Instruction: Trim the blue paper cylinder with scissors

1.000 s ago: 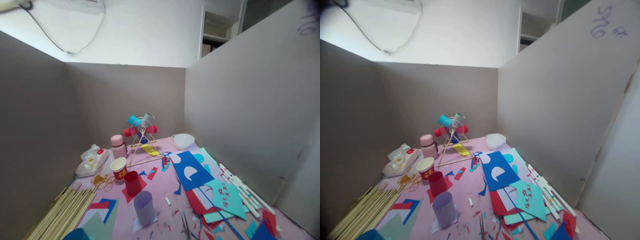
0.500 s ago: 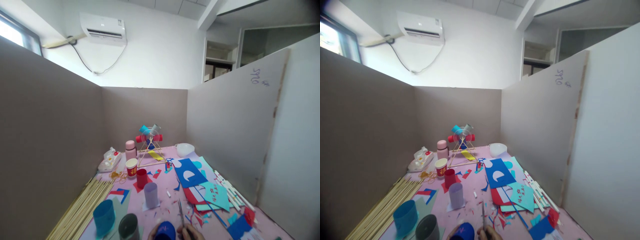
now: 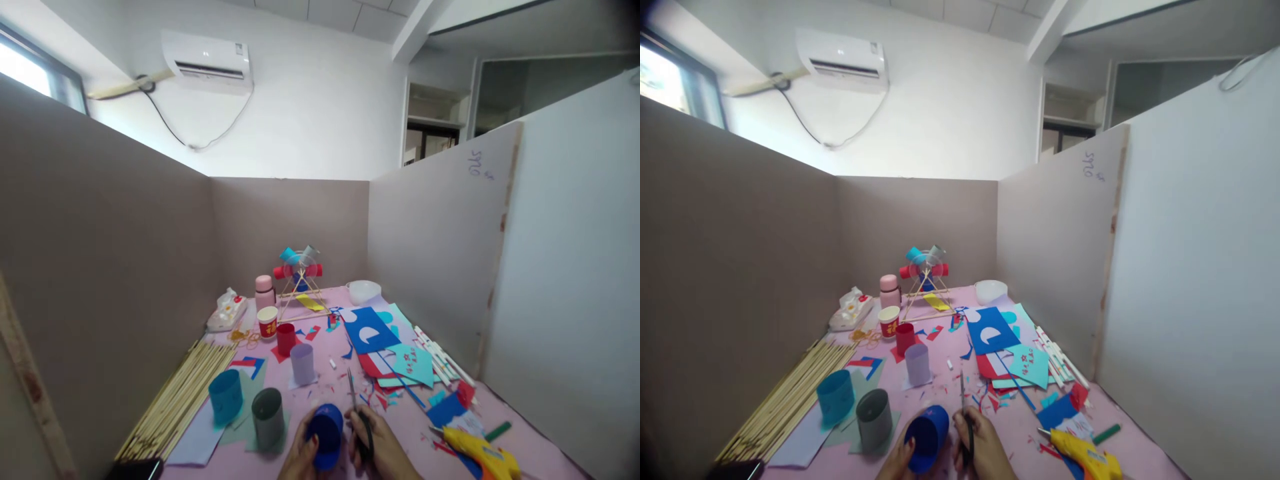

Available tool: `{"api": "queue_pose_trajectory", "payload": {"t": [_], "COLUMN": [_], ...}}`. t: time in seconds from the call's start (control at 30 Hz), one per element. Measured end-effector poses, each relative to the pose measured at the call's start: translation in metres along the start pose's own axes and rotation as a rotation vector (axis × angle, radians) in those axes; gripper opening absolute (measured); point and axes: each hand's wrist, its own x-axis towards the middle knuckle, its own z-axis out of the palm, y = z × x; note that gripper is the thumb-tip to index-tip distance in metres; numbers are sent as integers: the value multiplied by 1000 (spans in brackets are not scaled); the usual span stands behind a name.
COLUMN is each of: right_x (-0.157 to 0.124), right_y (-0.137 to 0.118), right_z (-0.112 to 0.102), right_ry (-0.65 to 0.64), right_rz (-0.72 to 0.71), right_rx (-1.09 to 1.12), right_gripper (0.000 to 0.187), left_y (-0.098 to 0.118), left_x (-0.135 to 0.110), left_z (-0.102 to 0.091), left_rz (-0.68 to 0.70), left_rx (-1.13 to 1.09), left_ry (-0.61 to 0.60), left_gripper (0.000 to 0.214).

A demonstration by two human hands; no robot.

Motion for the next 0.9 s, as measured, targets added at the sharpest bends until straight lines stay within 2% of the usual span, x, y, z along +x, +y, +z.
{"api": "queue_pose_trajectory", "payload": {"t": [0.13,0.37,0.43,0.53,0.63,0.73,0.77,0.9], "right_x": [-2,-13,-15,-21,-27,-20,-13,21], "right_y": [-7,-26,-33,-43,-44,-40,-40,-54], "right_z": [2,-7,-14,-17,-4,8,7,-19], "right_ry": [-27,27,42,27,-55,-124,-110,186], "right_rz": [-15,5,15,41,85,121,111,-123], "right_rx": [27,179,254,376,459,472,470,525], "right_gripper": [63,54,51,51,55,56,52,40], "left_y": [3,14,22,34,41,44,44,42], "left_x": [0,-23,-27,-29,-30,-32,-33,-34], "left_z": [7,27,34,39,42,45,46,46], "left_rz": [50,-32,-12,-10,42,76,81,77], "left_rx": [13,-64,-89,-126,-164,-178,-182,-191], "left_ry": [-13,11,-15,-92,-187,-250,-258,-240], "left_gripper": [29,36,33,44,51,53,53,48]}}
